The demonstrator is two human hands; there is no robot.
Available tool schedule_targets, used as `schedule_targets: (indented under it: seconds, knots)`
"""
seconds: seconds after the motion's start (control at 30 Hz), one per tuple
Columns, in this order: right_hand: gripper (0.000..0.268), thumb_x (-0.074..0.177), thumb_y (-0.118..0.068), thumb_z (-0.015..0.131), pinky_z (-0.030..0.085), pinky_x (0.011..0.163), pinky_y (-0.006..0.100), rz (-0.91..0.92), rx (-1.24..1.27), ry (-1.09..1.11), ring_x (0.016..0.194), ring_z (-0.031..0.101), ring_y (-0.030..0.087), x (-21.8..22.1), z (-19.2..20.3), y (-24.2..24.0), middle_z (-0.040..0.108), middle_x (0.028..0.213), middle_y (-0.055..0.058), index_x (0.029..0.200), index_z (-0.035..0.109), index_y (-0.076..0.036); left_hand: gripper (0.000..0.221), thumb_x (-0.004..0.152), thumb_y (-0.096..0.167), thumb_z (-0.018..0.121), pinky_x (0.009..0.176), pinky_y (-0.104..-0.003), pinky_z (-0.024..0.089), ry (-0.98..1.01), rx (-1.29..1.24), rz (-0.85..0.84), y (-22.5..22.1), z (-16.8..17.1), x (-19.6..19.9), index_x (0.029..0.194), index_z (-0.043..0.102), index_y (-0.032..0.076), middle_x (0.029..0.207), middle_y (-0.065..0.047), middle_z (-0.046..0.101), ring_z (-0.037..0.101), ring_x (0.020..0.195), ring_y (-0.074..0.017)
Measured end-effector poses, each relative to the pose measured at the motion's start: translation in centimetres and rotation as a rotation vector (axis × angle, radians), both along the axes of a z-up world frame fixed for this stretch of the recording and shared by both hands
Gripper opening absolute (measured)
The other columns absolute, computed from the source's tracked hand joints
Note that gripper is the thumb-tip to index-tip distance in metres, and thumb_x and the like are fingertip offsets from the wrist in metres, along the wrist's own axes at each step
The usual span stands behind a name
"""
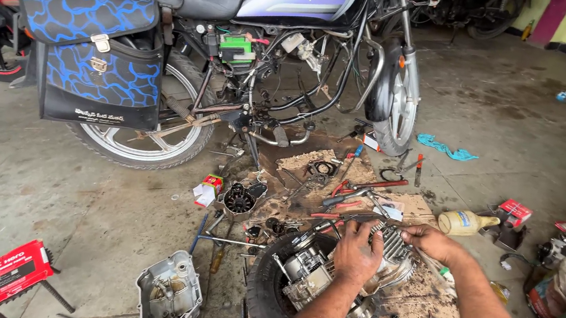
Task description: The person sits on the workshop floor working on a motorcycle engine placed inside a tire. They use a wrench on the engine casing, reposition the engine, wipe components with a black cloth, and fit parts onto the clutch assembly while another person sits nearby.
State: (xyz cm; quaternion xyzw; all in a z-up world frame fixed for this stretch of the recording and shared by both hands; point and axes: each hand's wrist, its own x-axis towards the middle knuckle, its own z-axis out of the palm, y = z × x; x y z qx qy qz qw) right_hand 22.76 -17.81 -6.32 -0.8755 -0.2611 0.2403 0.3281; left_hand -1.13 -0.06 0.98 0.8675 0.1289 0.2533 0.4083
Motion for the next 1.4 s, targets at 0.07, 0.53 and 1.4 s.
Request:
schedule_targets:
  seconds: [0.07,0.53,1.4]
  knots:
    - [0.044,0.101,-0.043,0.062,0.050,0.105,0.038,-0.023,-0.181,-0.106,0.112,0.066,0.019,-2.7,4.0,1.6,0.076,0.126,0.007,0.134,0.071,-0.015,0.039,0.099,0.038,0.054,0.084,-0.046,0.058,0.017,-0.001,-0.002,0.1,0.3,0.1,0.134,0.064,0.024,0.117,-0.012,0.056,0.068,0.100,-0.0307]
    - [0.045,0.098,-0.034,0.059,0.044,0.111,0.038,-0.115,0.010,0.029,0.121,0.064,0.015,-3.3,2.3,0.5,0.073,0.132,-0.001,0.142,0.064,-0.024,0.040,0.101,0.040,0.054,0.086,-0.046,0.057,0.033,0.021,-0.002,0.0,-0.1,0.2,0.136,0.064,0.023,0.116,-0.012,0.056,0.068,0.101,-0.0301]
    - [0.053,0.103,-0.052,0.054,0.057,0.103,0.043,-0.200,-0.313,0.007,0.115,0.072,0.026,-8.2,9.8,2.8,0.070,0.134,0.009,0.145,0.058,-0.021,0.039,0.102,0.040,0.051,0.086,-0.045,0.058,0.033,0.039,-0.023,-0.1,-0.8,0.7,0.135,0.063,0.022,0.115,-0.013,0.056,0.068,0.103,-0.0287]
